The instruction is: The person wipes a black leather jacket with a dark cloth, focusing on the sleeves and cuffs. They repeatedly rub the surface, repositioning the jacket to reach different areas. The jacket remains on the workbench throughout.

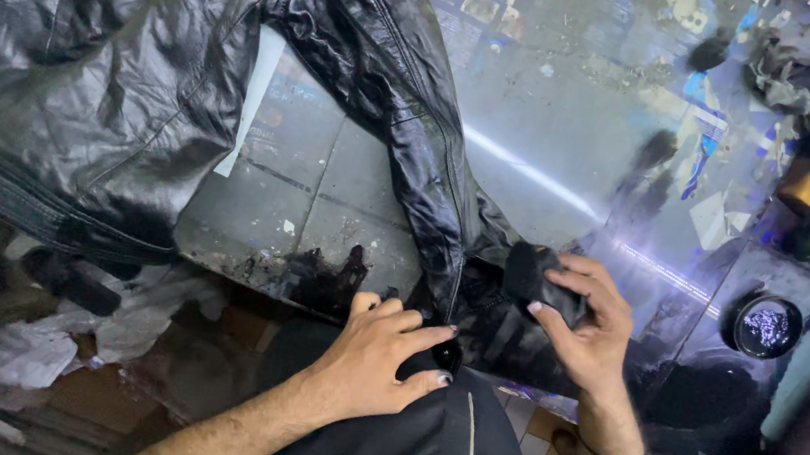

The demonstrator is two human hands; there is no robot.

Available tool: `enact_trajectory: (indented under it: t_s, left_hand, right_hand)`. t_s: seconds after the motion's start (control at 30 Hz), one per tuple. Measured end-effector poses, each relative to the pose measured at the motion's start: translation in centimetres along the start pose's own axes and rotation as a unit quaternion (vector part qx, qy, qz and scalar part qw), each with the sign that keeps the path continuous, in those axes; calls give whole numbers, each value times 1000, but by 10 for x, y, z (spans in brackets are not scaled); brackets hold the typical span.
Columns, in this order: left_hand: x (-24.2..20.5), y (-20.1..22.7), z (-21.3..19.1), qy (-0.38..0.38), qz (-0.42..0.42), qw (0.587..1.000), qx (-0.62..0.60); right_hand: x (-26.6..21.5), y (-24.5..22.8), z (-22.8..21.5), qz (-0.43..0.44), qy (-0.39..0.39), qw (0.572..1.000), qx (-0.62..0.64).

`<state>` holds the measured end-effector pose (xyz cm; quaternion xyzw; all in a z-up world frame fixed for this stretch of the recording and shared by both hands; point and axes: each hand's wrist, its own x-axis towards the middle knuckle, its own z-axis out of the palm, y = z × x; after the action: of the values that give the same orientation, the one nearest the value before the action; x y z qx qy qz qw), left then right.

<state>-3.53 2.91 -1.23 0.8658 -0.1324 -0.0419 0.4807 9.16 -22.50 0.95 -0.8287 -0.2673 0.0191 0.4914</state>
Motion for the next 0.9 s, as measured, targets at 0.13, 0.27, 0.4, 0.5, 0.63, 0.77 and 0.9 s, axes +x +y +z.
enact_trajectory:
  t_s: [0.13, 0.27, 0.4, 0.5, 0.63, 0.77, 0.9]
  left_hand:
    - [-2, 1, 2, 7, 6, 1000, -7]
    - [-1, 0, 3, -1, -8, 1000, -4]
    - [-4, 0, 4, 10, -7, 1000, -18]
    - [-5, 0, 2, 14, -10, 1000, -25]
    - [-1, 3, 2, 10, -6, 1000, -24]
    - [1, 5, 2, -13, -16, 1000, -22]
    - [3, 4, 6, -3, -1, 1000, -13]
  right_hand:
    - [14, -9, 6, -154, -52, 978, -129]
    - [39, -19, 20, -234, -148, 911, -304]
    - [54, -30, 21, -194, -67, 925, -320]
    - [54, -36, 23, -195, -97, 937, -273]
    - [45, -25, 17, -183, -85, 921, -333]
    - [12, 0, -12, -114, 131, 945, -279]
    - [-50, 30, -66, -9, 241, 933, -266]
